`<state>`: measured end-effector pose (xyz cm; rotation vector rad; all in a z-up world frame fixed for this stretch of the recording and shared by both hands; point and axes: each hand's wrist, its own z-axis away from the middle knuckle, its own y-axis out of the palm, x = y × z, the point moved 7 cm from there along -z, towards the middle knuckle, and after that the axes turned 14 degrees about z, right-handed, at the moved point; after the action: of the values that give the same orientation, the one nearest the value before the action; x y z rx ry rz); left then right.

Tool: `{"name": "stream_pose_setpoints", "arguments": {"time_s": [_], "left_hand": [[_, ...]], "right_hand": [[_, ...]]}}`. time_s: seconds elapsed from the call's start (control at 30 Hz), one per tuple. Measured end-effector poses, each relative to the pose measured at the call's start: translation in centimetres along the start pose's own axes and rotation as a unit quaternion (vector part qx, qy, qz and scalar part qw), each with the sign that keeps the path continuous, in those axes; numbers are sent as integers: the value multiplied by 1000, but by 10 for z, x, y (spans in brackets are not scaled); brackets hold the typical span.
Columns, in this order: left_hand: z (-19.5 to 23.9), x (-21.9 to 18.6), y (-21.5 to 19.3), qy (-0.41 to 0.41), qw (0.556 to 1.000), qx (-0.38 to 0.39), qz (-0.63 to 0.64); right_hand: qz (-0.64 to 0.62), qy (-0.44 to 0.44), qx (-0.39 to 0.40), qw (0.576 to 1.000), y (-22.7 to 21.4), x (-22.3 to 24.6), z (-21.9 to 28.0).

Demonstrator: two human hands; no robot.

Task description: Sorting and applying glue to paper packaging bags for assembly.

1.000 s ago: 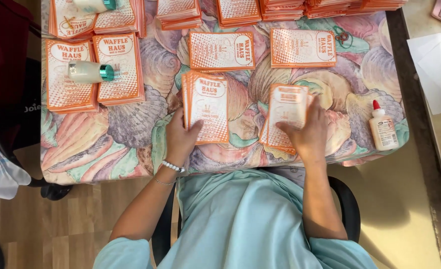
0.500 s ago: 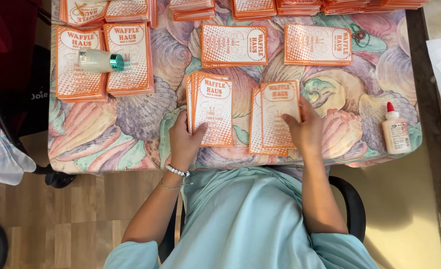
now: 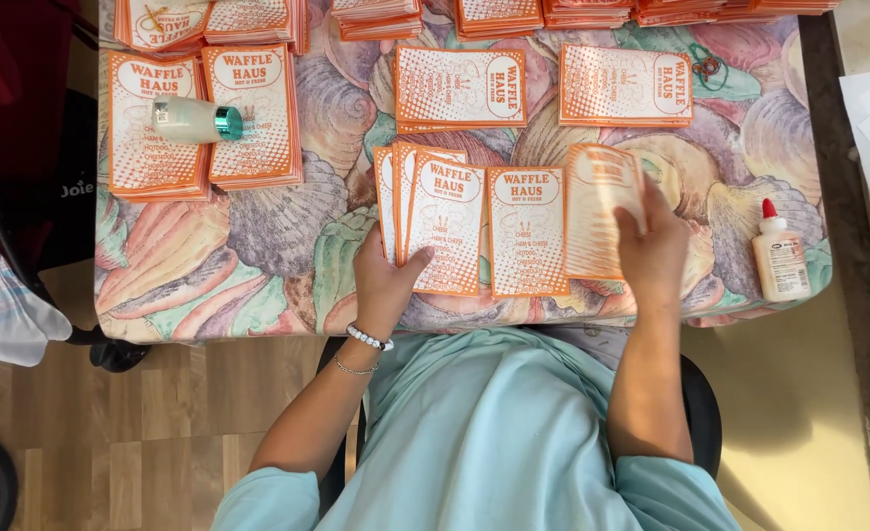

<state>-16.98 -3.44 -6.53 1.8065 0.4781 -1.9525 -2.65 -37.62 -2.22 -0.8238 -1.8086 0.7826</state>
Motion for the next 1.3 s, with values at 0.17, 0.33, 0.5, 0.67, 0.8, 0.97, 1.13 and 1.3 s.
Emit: {"name": "stream_pose_setpoints", "arguments": {"time_s": [0.17, 0.33, 0.5, 0.67, 0.8, 0.97, 1.13, 1.3], "left_hand": [[2, -6, 1, 0, 1000, -11, -22], [2, -13, -4, -6, 1000, -26, 4], [7, -16, -40, -32, 997, -71, -7], [10, -12, -71, -43, 994, -97, -41], [0, 3, -60, -56, 995, -11, -79], [-1, -10, -53, -38, 998, -21, -41], [2, 7, -68, -40, 999, -16, 3], [19, 6, -97, -49, 995, -64, 60]], "right_hand": [[76, 13, -59, 995, -11, 28, 11], [-30, -156, 61, 985, 60, 129, 42], [104, -298, 88, 945, 94, 150, 61], [123, -285, 151, 938, 91, 136, 58], [156, -255, 200, 933, 85, 130, 53], [82, -307, 146, 937, 81, 174, 58], [79, -376, 115, 916, 97, 206, 79], [52, -380, 143, 912, 107, 207, 84]]}}
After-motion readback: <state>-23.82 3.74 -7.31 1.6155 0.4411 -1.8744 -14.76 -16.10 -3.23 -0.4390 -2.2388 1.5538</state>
